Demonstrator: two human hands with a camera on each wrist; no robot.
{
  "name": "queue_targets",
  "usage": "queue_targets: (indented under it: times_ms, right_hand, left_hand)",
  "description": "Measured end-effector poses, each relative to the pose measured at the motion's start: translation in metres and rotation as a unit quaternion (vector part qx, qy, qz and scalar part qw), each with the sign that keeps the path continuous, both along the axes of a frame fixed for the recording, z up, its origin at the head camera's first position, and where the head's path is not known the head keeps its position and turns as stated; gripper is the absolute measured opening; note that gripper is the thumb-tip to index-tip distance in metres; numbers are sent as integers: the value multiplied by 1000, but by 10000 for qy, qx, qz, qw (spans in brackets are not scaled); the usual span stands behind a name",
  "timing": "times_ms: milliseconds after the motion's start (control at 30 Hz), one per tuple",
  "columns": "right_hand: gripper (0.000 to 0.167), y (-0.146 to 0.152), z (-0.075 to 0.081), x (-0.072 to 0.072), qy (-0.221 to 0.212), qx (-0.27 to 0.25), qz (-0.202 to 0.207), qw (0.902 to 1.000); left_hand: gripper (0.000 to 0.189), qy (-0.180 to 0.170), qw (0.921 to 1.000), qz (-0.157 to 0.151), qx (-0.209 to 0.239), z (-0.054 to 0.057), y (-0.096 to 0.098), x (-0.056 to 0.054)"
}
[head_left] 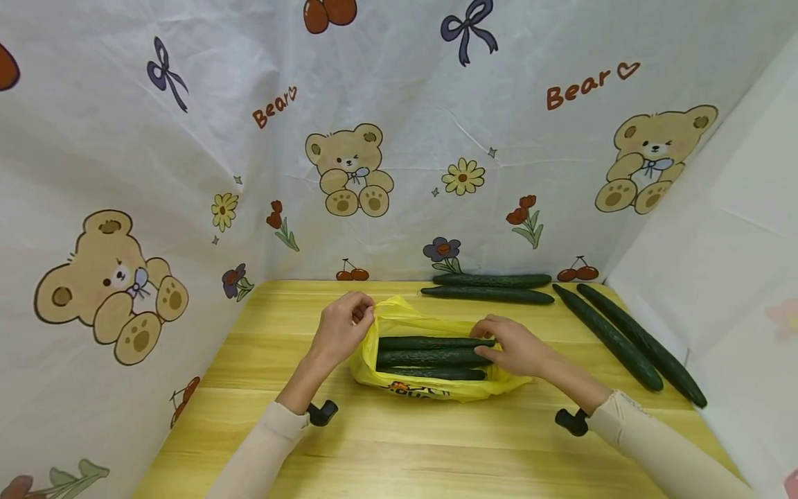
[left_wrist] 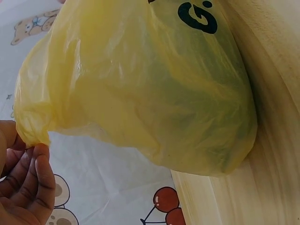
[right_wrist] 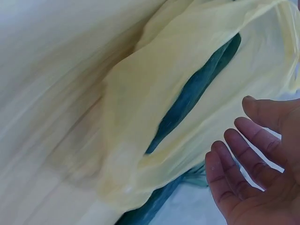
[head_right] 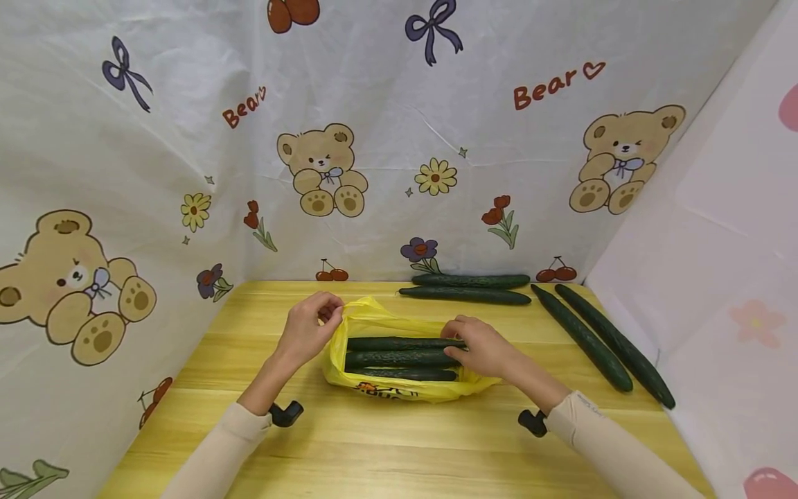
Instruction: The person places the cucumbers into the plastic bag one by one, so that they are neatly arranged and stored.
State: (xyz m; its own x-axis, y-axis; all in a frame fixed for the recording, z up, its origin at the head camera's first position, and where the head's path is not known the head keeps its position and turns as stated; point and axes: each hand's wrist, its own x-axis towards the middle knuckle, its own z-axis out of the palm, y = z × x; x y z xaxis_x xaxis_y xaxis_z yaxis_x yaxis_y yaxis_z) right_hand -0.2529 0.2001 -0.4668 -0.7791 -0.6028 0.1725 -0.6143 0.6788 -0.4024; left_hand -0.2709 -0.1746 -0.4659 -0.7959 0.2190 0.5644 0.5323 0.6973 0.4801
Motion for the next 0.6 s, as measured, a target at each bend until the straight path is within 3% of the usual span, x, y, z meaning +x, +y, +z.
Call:
queue_targets:
  times_ms: [333,600]
  right_hand:
    - [24,67,-11,4,355,-203,-787,9961]
    - [30,135,-24,3,116,-84,-1684,9856]
  left_hand:
    - [10,11,10000,9,-25,1,1,2]
    - [9,83,10000,-21,-8,1,1,4]
